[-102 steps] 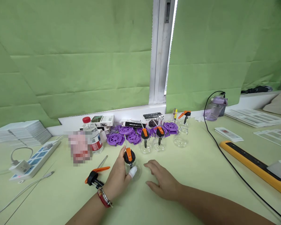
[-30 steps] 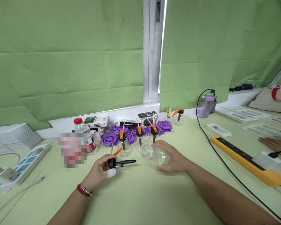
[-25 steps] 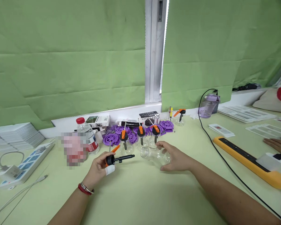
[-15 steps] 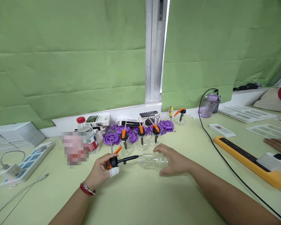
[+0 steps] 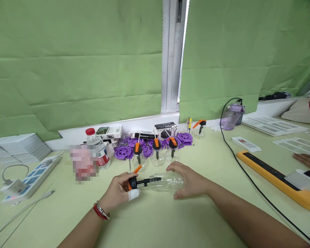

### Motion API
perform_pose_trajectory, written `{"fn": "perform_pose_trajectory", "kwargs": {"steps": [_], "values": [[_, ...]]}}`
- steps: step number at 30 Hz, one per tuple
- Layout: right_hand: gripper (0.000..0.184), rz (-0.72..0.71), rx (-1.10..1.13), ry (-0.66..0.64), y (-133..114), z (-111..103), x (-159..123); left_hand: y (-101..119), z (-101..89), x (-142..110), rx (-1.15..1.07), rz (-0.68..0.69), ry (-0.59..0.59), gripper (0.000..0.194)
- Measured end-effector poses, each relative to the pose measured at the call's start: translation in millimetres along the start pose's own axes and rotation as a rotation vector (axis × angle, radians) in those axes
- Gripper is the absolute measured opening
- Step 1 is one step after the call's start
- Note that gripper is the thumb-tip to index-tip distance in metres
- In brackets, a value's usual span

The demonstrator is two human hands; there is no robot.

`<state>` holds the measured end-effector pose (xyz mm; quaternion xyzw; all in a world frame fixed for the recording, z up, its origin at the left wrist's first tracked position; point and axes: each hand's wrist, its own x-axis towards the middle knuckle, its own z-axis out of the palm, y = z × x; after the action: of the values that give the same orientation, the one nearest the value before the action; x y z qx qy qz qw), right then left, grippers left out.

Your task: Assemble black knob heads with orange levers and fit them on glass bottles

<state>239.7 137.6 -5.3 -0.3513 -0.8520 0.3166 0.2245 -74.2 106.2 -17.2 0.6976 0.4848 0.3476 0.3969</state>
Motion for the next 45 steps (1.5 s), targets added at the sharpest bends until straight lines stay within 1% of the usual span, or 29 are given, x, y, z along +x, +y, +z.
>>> {"fn": "perform_pose_trajectory", "kwargs": {"steps": [6,10,20,23,27,30,33,42,45], "values": [[0.084,-0.012,0.027,-0.029,-6.4,12.2,1.1,9.8,19.7,-3.6,0.007,0.009,-0.06,0.05],[0.085,-0.043,0.035,-0.028,-8.4,16.3,1.2,13.5,27.0,-5.5,-0.025,0.004,-0.087,0.05],[0.085,-0.062,0.047,0.001,-11.6,17.6,1.9,12.2,28.7,-4.4,-0.045,-0.002,-0.091,0.049],[0.087,-0.026,0.068,0.007,-12.8,18.6,0.7,12.1,29.7,-4.4,-0.047,-0.009,-0.071,0.049],[0.092,0.045,0.168,0.045,-10.9,20.5,-1.9,11.8,31.7,-3.8,-0.097,-0.029,-0.059,0.048],[0.084,0.064,0.218,0.055,-8.2,22.4,-2.2,12.1,33.0,-3.8,-0.156,-0.07,-0.065,0.049],[0.075,0.081,0.277,0.049,-5.3,25.1,-0.5,11.4,33.2,-4.3,-0.183,-0.079,-0.065,0.049],[0.048,0.158,0.596,-0.014,-5.2,30.4,6.5,10.8,33.9,-5.7,-0.126,-0.043,-0.075,0.046],[0.042,0.197,0.632,-0.01,-6.7,31.3,8.0,13.2,34.8,-5.5,-0.125,-0.049,-0.075,0.045]]}}
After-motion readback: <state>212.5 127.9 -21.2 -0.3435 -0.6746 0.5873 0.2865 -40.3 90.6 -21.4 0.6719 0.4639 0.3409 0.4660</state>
